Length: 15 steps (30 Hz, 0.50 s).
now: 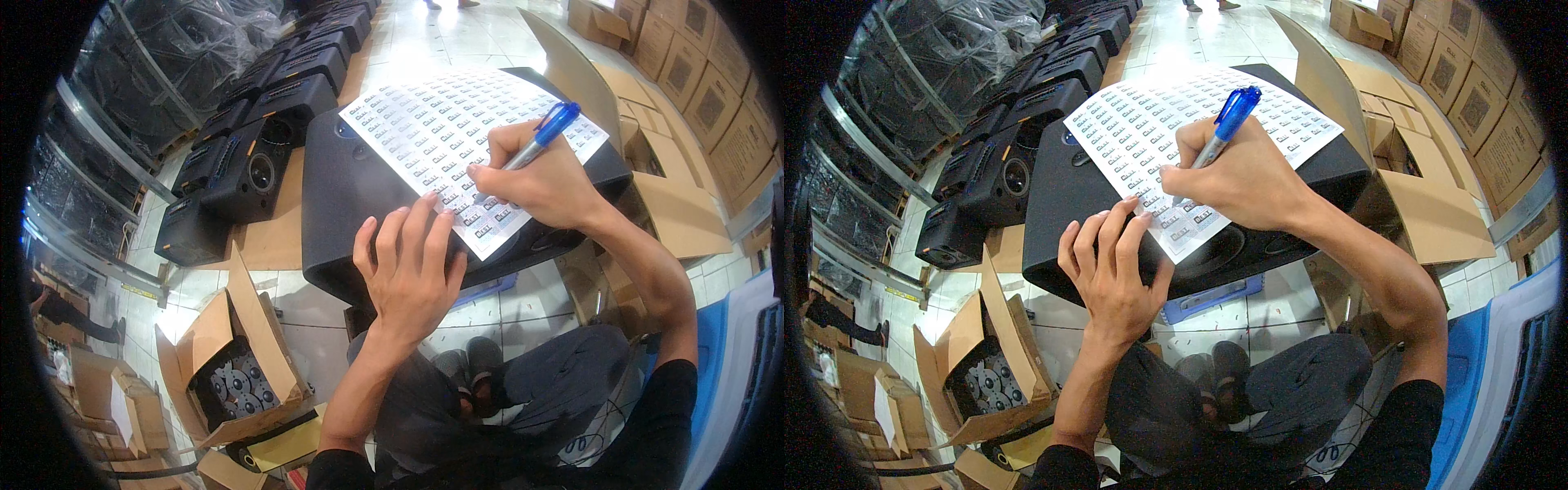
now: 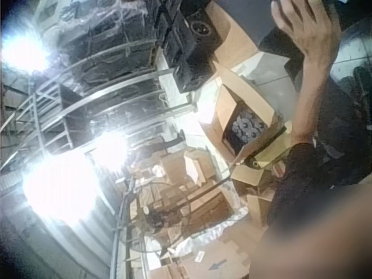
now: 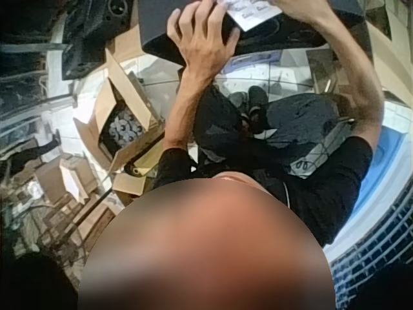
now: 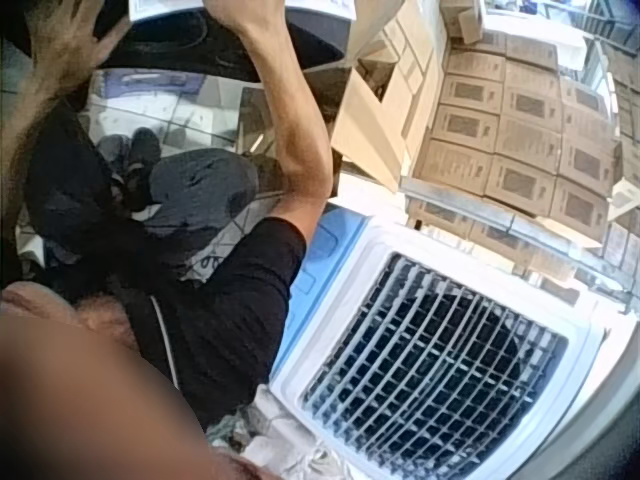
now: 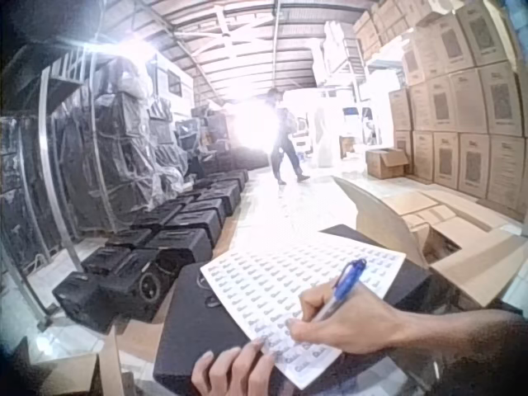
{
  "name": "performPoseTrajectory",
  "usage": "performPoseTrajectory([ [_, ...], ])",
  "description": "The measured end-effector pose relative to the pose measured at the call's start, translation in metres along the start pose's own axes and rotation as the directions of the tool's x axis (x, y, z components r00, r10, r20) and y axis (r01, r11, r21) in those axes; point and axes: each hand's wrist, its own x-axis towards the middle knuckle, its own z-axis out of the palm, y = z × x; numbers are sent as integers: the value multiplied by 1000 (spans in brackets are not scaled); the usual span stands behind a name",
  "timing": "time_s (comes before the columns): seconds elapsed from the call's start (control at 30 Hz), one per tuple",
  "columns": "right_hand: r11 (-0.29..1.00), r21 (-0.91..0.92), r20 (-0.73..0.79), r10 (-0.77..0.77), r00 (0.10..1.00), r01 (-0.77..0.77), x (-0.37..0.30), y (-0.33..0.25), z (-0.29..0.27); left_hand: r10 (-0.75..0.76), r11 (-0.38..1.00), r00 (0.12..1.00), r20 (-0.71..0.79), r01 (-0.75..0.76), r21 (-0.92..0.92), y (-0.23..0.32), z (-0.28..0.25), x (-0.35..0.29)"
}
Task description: The person writes on a label sheet, applies a label to a speaker, and installs a circular component into the speaker using a power drill. The person also moves several speakers around the workspace.
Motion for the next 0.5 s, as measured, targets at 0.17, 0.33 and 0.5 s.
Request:
performPoseTrajectory([
  [0.17, 999, -20, 13, 49, 999, -49, 0, -3, -1, 3, 1000, 1000, 9, -3, 4, 0, -1, 0],
  [0.33, 995, 64, -15, 83, 996, -81, 0, -7, -3, 7, 1000, 1000, 5, -7, 1, -1, -1, 0],
  [0.5, 997, 36, -38, 70, 997, -68, 1, -5, -2, 6, 1000, 1000, 0, -6, -4, -1, 0, 0],
])
